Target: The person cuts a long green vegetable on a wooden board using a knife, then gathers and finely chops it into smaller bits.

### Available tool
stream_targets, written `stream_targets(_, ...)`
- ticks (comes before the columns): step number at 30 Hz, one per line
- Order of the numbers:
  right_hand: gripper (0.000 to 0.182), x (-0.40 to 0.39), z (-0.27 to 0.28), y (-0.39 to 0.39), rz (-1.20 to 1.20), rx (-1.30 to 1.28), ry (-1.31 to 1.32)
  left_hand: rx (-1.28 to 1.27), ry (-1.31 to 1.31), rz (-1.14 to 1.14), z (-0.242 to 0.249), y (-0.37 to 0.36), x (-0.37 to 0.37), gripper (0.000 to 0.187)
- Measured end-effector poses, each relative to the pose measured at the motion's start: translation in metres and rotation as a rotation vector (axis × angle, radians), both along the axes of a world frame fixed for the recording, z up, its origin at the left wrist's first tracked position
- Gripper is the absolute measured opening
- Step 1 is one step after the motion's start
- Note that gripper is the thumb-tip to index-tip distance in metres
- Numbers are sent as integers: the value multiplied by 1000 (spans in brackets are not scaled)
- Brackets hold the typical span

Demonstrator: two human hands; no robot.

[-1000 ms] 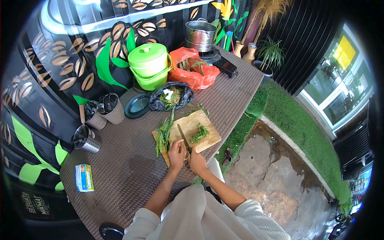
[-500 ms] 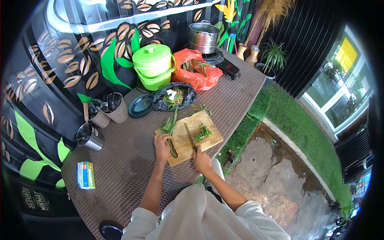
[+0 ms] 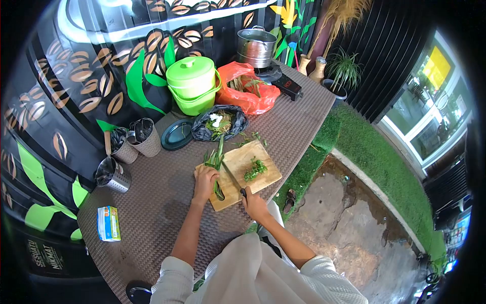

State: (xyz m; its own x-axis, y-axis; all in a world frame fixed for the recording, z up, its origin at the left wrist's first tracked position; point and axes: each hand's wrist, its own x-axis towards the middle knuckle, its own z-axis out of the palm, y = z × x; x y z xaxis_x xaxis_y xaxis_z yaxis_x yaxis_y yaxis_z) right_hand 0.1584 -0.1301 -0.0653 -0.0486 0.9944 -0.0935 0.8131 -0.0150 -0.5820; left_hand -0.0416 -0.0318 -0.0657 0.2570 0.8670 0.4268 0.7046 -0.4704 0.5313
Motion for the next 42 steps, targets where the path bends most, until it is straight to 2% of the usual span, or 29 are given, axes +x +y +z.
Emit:
stream_targets(4, 28, 5, -11, 5, 6, -12, -38, 72, -174, 68, 6, 2, 5, 6)
stream_targets(6, 28, 13, -16, 9, -90, -9, -55, 69, -351, 197, 15, 4, 7, 7)
stream_targets(7, 28, 17, -17, 11, -88, -10, -56, 69, -351, 199, 22, 4, 7, 7)
stream_targets(9, 27, 25, -20, 15, -166, 49, -83, 248, -463, 265, 41, 5, 9, 7)
stream_targets(10, 26, 27, -22, 16, -193, 62, -80, 362, -456, 217, 52, 7, 7, 10)
stream_targets(14, 25, 30, -15, 13, -169, 90, -26, 444, -427, 118, 88, -1, 19, 11)
stream_targets(16, 24, 27, -13, 10, -157, 92, 17, 150, -419, -74, 89, -7, 31, 9)
stream_targets(17, 24, 25, -12, 9, -156, 91, 18, 149, -417, -72, 78, -7, 36, 9)
stream_targets(19, 23, 24, -14, 9, -171, 111, 30, -74, -217, -223, 37, -3, 46, 10)
stream_targets(23, 23, 25, -14, 11, -182, 77, 34, -135, -101, -212, -4, -5, 62, 12)
stream_targets(26, 23, 25, -11, 10, -174, 58, 29, -75, -72, -176, -16, -5, 67, 13)
stream_targets(29, 23, 26, -14, 10, -164, 55, 28, -114, -42, -155, -10, -3, 65, 13)
stream_targets(31, 24, 26, -15, 10, -163, 75, 42, -227, -274, -112, -9, 4, 59, 12)
stream_targets(32, 24, 26, -16, 10, -164, 74, 44, -227, -271, -113, -9, 8, 54, 12)
stream_targets(35, 24, 25, -16, 9, -172, 59, 43, -83, -257, 11, 15, 14, 37, 10)
stream_targets(38, 25, 25, -16, 9, -167, 47, 37, 72, -29, 160, 46, 18, 25, 6)
stream_targets(42, 25, 24, -16, 9, -169, 61, 48, 166, -4, 61, 47, 14, 27, 7)
